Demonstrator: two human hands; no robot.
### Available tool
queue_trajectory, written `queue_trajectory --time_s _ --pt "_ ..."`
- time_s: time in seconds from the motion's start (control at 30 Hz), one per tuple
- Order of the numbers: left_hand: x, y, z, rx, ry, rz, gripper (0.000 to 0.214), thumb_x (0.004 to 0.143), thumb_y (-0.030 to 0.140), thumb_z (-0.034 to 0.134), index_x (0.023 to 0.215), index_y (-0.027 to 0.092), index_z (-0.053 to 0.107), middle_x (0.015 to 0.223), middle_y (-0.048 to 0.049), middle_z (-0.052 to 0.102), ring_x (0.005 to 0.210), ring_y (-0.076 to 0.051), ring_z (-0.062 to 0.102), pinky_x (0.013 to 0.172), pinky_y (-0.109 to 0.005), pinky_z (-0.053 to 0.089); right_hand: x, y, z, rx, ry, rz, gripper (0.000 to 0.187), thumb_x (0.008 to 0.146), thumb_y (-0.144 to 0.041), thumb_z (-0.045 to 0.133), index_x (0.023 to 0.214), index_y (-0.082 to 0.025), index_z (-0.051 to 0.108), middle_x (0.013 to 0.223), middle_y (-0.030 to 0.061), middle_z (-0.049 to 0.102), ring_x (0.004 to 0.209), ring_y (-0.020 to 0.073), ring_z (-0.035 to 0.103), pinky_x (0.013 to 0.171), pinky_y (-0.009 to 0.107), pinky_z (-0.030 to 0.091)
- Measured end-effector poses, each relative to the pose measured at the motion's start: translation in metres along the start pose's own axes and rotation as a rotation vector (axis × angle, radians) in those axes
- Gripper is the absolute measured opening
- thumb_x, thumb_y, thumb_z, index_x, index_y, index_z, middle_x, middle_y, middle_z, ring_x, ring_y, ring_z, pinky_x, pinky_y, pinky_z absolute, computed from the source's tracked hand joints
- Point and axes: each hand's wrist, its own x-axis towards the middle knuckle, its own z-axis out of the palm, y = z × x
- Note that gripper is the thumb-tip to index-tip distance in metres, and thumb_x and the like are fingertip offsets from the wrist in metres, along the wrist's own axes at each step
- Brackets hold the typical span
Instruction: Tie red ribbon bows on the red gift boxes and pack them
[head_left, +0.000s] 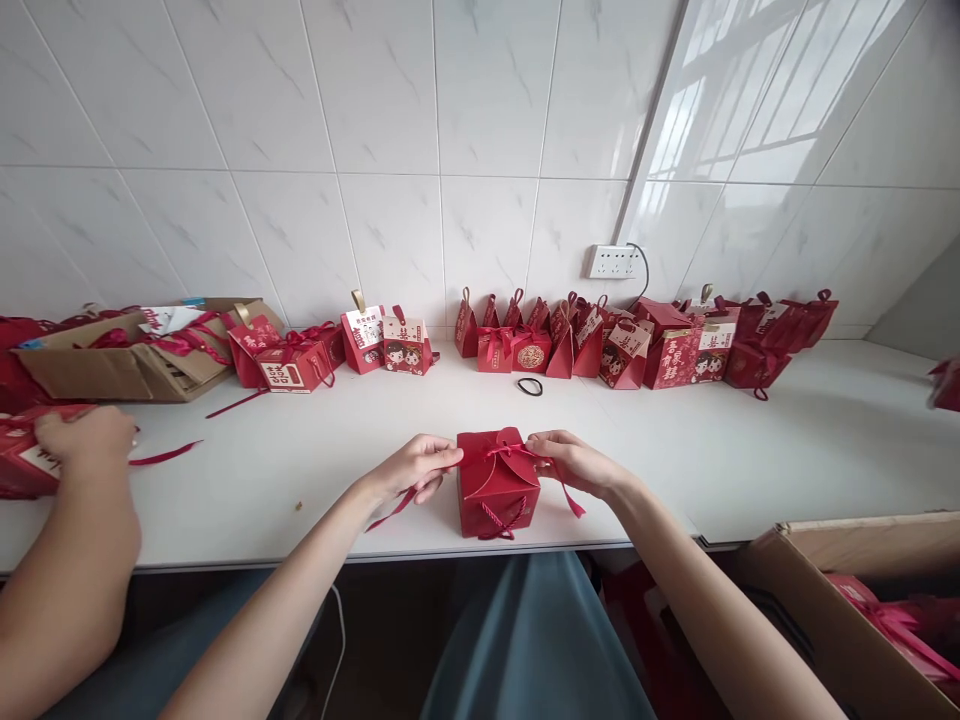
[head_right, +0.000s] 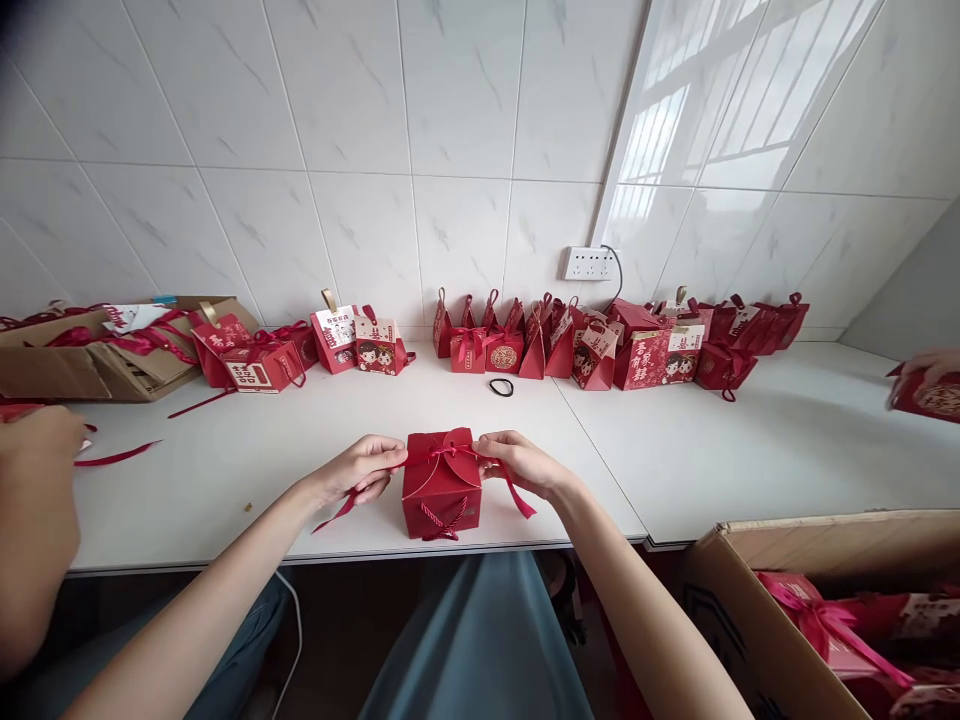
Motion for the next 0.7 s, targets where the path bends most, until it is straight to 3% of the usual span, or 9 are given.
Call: queue_trajectory --time_s 0.13,0.23,0.37,0.53,0.7 --pt "-0.003 -0.008 -0.002 -0.089 -0.001 0.041 0.044 0.073 0.050 0.066 0.056 0.019 0.040 0.034 0.0070 0.039 0.034 -0.011 0.049 0.041 -0.023 0.031 -0.004 0.006 -0.006 0.079 -0.016 0.001 0.039 0.069 -0.047 0.070 0.057 -0.017 0.047 0.055 -0.0053 0.042 0.057 0.0110 0.048 0.068 0.030 0.044" --pt "-0.004 -0.014 -0.003 -0.118 -0.024 0.044 0.045 0.074 0.053 0.064 0.056 0.019 0.041 0.037 0.0048 0.044 0.039 -0.013 0.054 0.044 -0.024 0.033 -0.011 0.009 -0.009 0.086 -0.008 0.013 0.038 0.069 -0.045 0.070 0.058 -0.018 0.047 0.054 -0.0060 0.041 0.053 0.0098 0.045 0.065 0.029 0.042" --pt "-0.004 -0.022 -0.007 -0.115 -0.039 0.050 0.045 0.074 0.052 0.064 0.056 0.019 0.039 0.035 0.0063 0.039 0.039 -0.013 0.054 0.043 -0.023 0.030 -0.022 0.011 -0.012 0.082 0.017 0.030 0.038 0.070 -0.044 0.072 0.060 -0.017 0.046 0.057 -0.0068 0.040 0.052 0.0072 0.040 0.065 0.027 0.040" --pt "-0.002 -0.025 -0.010 -0.090 -0.048 0.059 0.047 0.074 0.047 0.065 0.052 0.019 0.035 0.033 0.0090 0.027 0.038 -0.012 0.053 0.045 -0.023 0.029 -0.029 0.015 -0.016 0.049 0.008 0.030 0.043 0.073 -0.046 0.070 0.058 -0.019 0.040 0.051 -0.0119 0.024 0.046 0.0041 0.019 0.066 0.027 0.039" --pt "-0.002 -0.019 -0.013 -0.075 -0.111 0.000 0.041 0.078 0.043 0.060 0.052 0.019 0.038 0.033 0.0081 0.029 0.044 -0.016 0.060 0.047 -0.023 0.033 -0.030 0.005 -0.022 -0.127 -0.066 0.075 0.037 0.077 -0.045 0.067 0.063 -0.017 0.048 0.059 -0.0079 0.032 0.051 0.0059 0.026 0.061 0.025 0.036"
